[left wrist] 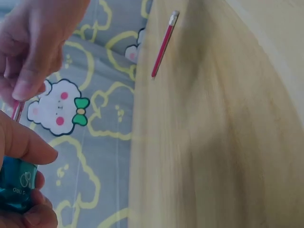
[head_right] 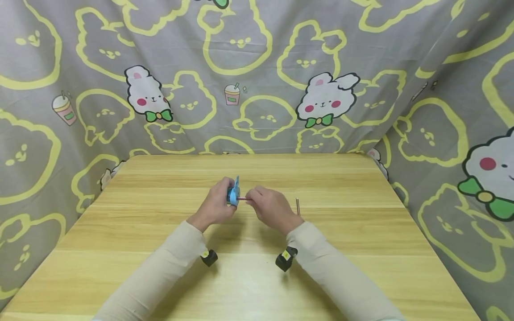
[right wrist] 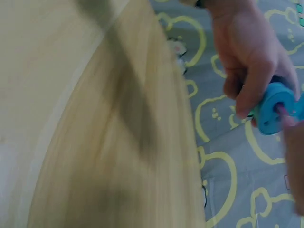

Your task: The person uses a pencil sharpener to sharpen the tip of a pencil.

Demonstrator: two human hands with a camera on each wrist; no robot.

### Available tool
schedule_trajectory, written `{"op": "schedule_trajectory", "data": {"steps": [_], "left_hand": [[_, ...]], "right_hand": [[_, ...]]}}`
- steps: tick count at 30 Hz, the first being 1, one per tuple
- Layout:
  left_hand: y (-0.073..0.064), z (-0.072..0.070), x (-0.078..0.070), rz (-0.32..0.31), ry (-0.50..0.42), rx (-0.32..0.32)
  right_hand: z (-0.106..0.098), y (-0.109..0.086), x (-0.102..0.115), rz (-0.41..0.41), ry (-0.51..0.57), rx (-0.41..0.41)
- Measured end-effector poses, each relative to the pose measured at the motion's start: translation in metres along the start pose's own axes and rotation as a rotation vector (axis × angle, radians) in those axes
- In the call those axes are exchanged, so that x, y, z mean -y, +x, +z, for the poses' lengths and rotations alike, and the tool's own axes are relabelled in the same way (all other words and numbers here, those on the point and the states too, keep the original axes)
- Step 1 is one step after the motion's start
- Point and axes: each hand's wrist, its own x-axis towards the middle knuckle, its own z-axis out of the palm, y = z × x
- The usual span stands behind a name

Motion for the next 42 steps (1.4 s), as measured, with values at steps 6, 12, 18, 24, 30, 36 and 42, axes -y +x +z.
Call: {"op": "schedule_trajectory", "data": {"steps": [6,12,18,24,30,36,42], "left_hand": [[0.0,0.002,0.0,0.0,0.001,0.0],[-0.001,0.002,-0.002,0.024,0.003,-0.034],[-0.002,0.002,-0.002,0.054,0.022,-0.066],[-0.002,0.001,0.0,0.113,0.057,-0.063],[0.003,-0.011,0.002,0.088,-0.032,0.071],[0.005,-0.02,0.011,0.061,-0.158,0.214],[0.004,-0.019,0.018,0.098,-0.273,0.222]], "right_hand": [[0.005,0.001,0.0,-0.058,-0.119,-0.136],[0.007,0.004,0.001,-0.051,-0.131,-0.15],[0.005,0.006,0.002,-0.034,-0.159,-0.064],[-0.005,0.012,0.002,0.15,0.044,0.19],[-0.008,0.015,-0.005,0.262,0.224,0.224],[-0.007,0.012,-0.013,0.136,0.208,0.043],[-0.009,0.011,-0.018,0.086,0.229,-0.016]]}}
